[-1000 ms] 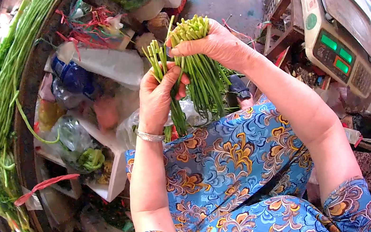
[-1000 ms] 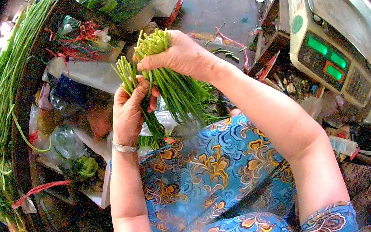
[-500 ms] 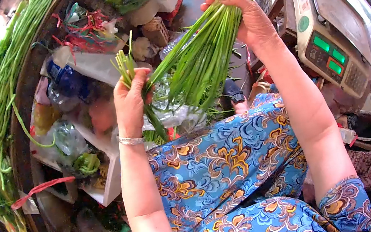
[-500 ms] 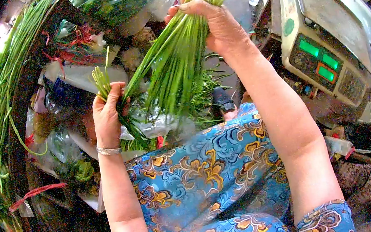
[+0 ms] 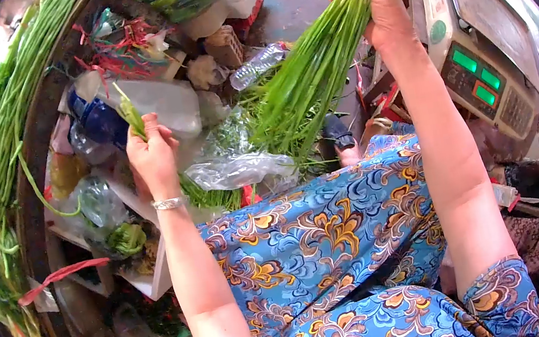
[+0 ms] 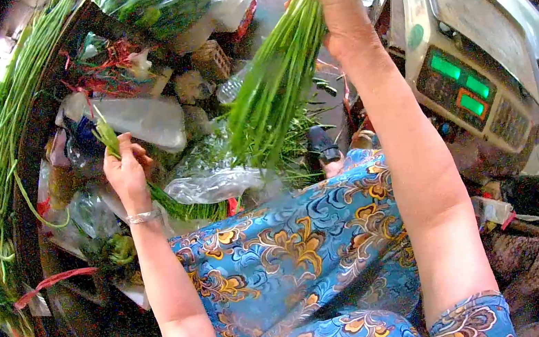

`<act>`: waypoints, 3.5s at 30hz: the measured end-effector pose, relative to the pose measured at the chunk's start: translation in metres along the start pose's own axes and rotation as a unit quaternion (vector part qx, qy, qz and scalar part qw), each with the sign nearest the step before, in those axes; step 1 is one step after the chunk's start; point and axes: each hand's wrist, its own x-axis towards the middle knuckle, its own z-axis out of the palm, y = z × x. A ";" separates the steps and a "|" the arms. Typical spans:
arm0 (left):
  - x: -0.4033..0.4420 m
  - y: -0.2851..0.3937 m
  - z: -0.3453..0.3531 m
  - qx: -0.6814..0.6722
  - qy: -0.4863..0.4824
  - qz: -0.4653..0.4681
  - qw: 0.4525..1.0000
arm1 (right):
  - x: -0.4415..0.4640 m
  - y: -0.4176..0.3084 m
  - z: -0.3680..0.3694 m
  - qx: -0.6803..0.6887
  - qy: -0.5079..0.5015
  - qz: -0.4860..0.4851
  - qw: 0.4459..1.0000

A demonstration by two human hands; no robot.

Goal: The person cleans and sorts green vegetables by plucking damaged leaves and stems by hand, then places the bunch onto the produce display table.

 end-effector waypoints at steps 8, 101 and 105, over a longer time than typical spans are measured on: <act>-0.037 0.024 0.040 -0.076 -0.275 -0.093 0.954 | -0.030 0.034 0.056 -0.072 -0.125 0.033 0.989; 0.005 -0.015 -0.002 0.157 -0.154 0.084 0.972 | -0.014 0.007 0.015 -0.142 0.011 -0.091 0.986; -0.019 0.008 0.028 0.280 -0.181 0.140 0.932 | -0.022 0.012 0.029 -0.144 -0.052 -0.069 0.986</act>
